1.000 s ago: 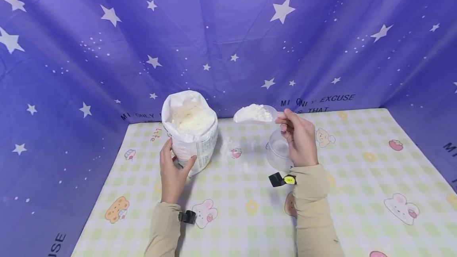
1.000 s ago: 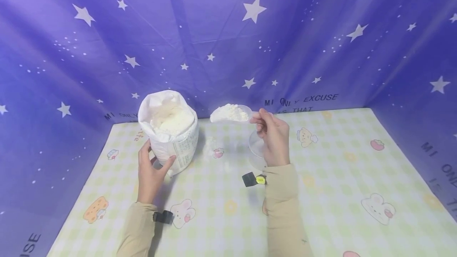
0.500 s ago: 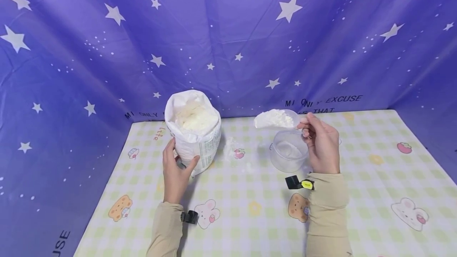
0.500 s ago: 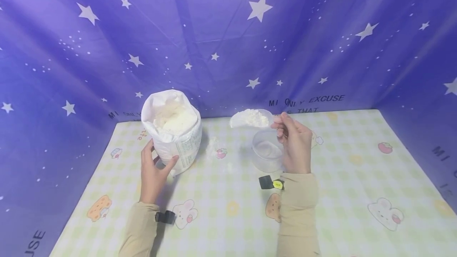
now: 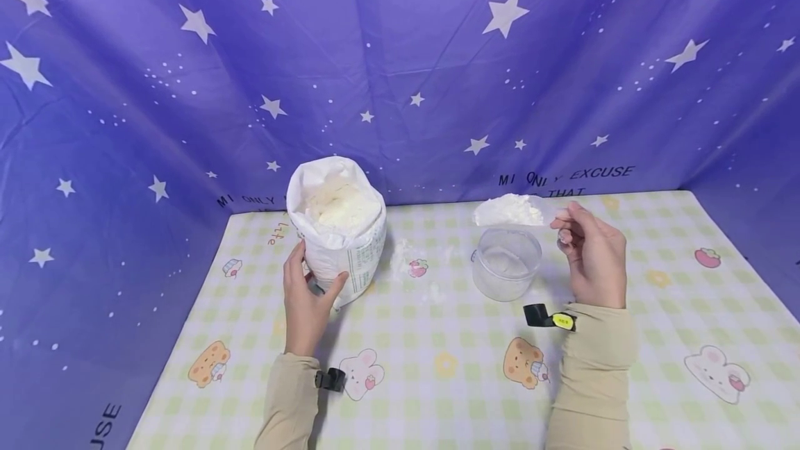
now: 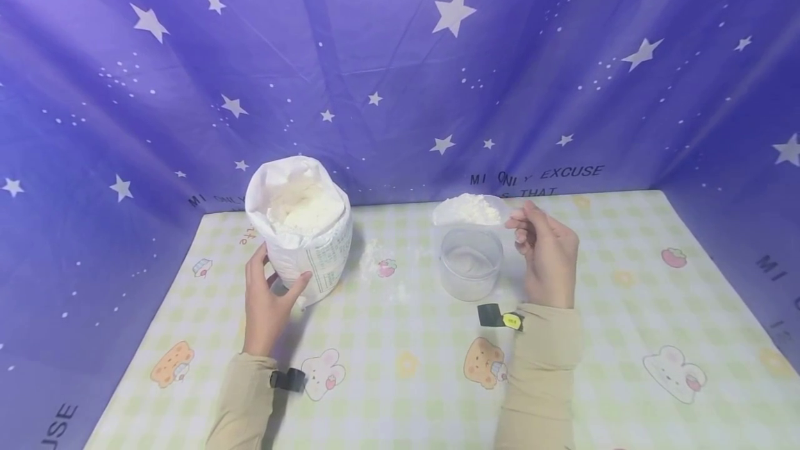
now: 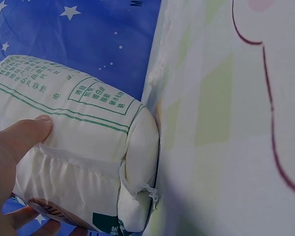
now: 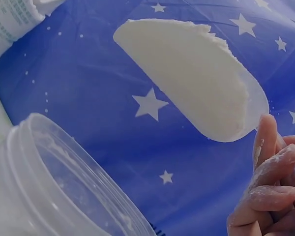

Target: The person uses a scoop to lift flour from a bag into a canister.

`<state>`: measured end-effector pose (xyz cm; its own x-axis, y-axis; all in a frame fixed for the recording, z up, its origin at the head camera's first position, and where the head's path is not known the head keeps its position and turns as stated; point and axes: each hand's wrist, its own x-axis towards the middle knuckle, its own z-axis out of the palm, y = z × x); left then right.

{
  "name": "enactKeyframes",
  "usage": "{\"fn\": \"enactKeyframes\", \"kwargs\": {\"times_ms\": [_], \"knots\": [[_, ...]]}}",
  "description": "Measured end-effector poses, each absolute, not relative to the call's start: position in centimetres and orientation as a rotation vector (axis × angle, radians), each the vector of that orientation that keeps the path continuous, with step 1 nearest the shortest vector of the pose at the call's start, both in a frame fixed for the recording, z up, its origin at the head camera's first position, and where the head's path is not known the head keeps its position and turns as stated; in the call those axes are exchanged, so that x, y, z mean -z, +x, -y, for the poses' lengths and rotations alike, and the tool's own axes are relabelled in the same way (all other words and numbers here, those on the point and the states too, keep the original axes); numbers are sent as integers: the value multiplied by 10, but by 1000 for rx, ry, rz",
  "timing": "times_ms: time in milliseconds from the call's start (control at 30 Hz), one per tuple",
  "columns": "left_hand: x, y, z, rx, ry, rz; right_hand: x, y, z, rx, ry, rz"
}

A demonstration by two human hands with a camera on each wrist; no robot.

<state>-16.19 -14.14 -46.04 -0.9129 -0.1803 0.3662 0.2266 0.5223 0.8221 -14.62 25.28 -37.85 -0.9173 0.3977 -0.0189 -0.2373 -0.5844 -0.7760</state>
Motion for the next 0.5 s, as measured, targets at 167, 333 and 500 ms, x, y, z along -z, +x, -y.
{"fn": "enactKeyframes", "kwargs": {"times_ms": [167,333,500], "knots": [[461,-162,141,1351,-42,2356,379,-144,-259,-2478,-292,1210],[461,-162,141,1355,-42,2361,378,-141,-265,-2448,-318,1241],[462,-162,141,1370,-45,2356,378,-138,-271,-2406,-323,1262]]}}
